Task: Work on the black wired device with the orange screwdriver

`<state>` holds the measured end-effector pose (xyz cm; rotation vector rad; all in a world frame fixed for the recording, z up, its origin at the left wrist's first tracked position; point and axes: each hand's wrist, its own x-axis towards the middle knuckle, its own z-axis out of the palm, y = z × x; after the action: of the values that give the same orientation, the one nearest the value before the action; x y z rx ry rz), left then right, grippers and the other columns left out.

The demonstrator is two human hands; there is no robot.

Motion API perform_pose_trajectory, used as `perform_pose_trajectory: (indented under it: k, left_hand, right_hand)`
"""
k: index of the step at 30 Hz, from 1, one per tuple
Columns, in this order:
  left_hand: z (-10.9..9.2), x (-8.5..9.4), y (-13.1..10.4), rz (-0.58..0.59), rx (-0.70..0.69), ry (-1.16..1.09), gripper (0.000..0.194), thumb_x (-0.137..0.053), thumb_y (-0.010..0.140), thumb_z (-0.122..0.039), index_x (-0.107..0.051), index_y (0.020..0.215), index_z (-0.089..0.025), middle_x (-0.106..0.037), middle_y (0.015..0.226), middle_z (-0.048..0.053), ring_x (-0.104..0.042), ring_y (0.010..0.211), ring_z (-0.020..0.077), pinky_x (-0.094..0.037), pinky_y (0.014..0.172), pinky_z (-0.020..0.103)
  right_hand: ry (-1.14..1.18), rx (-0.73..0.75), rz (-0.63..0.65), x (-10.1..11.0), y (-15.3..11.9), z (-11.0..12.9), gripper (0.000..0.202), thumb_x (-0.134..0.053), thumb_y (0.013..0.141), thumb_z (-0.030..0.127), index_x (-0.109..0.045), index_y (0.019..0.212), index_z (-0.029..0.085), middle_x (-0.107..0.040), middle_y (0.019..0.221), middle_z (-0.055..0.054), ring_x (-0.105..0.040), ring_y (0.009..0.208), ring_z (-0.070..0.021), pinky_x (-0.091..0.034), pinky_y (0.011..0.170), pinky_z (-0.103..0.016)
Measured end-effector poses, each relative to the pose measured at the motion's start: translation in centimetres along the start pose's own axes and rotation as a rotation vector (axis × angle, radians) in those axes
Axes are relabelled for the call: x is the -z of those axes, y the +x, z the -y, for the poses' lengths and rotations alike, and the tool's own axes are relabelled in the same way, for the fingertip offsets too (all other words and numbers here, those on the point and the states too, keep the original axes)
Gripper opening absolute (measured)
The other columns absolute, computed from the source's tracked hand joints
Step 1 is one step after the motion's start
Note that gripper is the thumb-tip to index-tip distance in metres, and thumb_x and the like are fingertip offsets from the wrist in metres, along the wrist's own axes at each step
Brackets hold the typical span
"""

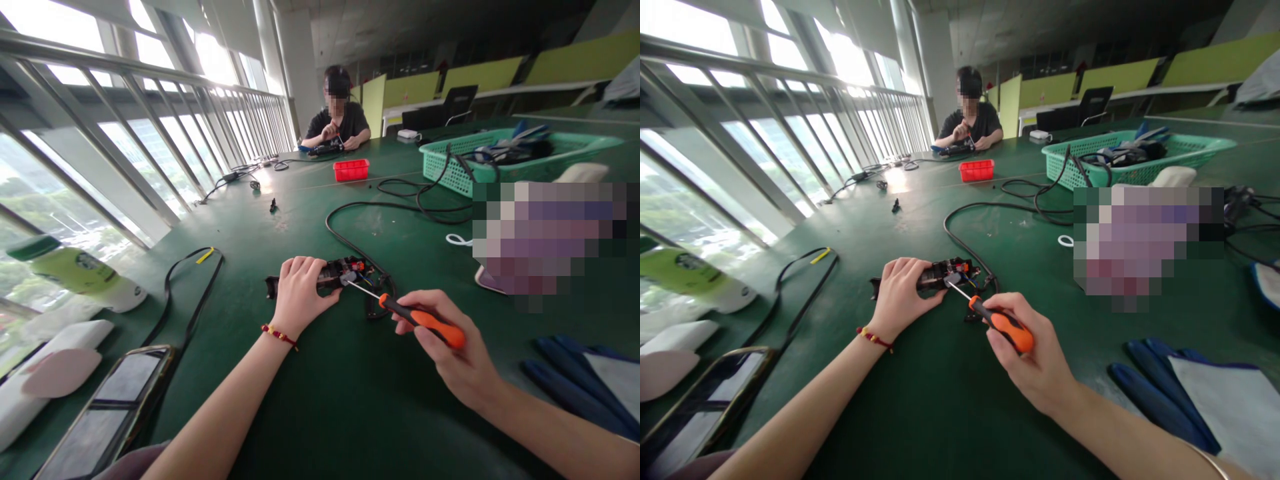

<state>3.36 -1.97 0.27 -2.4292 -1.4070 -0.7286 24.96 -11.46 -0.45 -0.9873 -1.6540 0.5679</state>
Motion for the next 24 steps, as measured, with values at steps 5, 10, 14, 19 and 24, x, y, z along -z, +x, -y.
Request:
perform_pose_trajectory:
  k: [5, 10, 14, 19, 24]
  left_hand:
    - [-0.10, 0.13, 0.03, 0.007, -0.020, 0.008, 0.028, -0.062, 0.073, -0.037, -0.054, 0.093, -0.021, -0.062, 0.091, 0.005, -0.052, 0.093, 0.0245, -0.037, 0.087, 0.039]
    - [0.07, 0.02, -0.03, 0.005, -0.025, -0.002, 0.030, -0.063, 0.073, -0.039, -0.055, 0.095, -0.020, -0.063, 0.092, 0.004, -0.052, 0.094, 0.0239, -0.037, 0.089, 0.039]
    - [0.17, -0.04, -0.01, -0.001, -0.047, -0.015, 0.030, -0.063, 0.074, -0.040, -0.056, 0.096, -0.020, -0.063, 0.093, 0.005, -0.052, 0.096, 0.0242, -0.036, 0.090, 0.039]
    - [0.17, -0.06, 0.06, 0.007, -0.059, -0.004, 0.031, -0.065, 0.074, -0.040, -0.055, 0.097, -0.021, -0.063, 0.095, 0.005, -0.052, 0.096, 0.0243, -0.037, 0.089, 0.039]
    - [0.17, -0.07, 0.04, 0.010, -0.066, -0.011, 0.033, -0.065, 0.074, -0.041, -0.054, 0.098, -0.020, -0.062, 0.095, 0.005, -0.052, 0.096, 0.0246, -0.038, 0.089, 0.039]
  right_hand:
    - [-0.039, 0.054, 0.020, 0.28, 0.04, 0.34, 0.017, -0.044, 0.087, 0.023, -0.055, 0.100, 0.021, -0.058, 0.071, 0.001, -0.052, 0.051, -0.0101, -0.044, 0.048, -0.022]
    - [-0.152, 0.082, -0.184, -0.15, -0.21, 0.05, 0.033, -0.057, 0.076, 0.014, -0.048, 0.107, 0.023, -0.059, 0.078, 0.000, -0.060, 0.063, -0.0132, -0.051, 0.056, -0.023]
    - [-0.220, 0.231, -0.279, -0.16, -0.17, -0.02, 0.037, -0.060, 0.073, 0.013, -0.050, 0.107, 0.023, -0.060, 0.093, -0.005, -0.063, 0.080, -0.0181, -0.054, 0.069, -0.029]
    - [-0.339, 0.223, -0.165, 0.19, 0.12, 0.54, 0.020, -0.058, 0.077, 0.018, -0.053, 0.096, 0.023, -0.062, 0.075, -0.001, -0.062, 0.060, -0.0146, -0.052, 0.055, -0.026]
    - [-0.260, 0.289, -0.261, 0.02, 0.11, 0.37, 0.036, -0.060, 0.073, 0.012, -0.049, 0.105, 0.024, -0.059, 0.088, -0.005, -0.061, 0.078, -0.0192, -0.053, 0.065, -0.032]
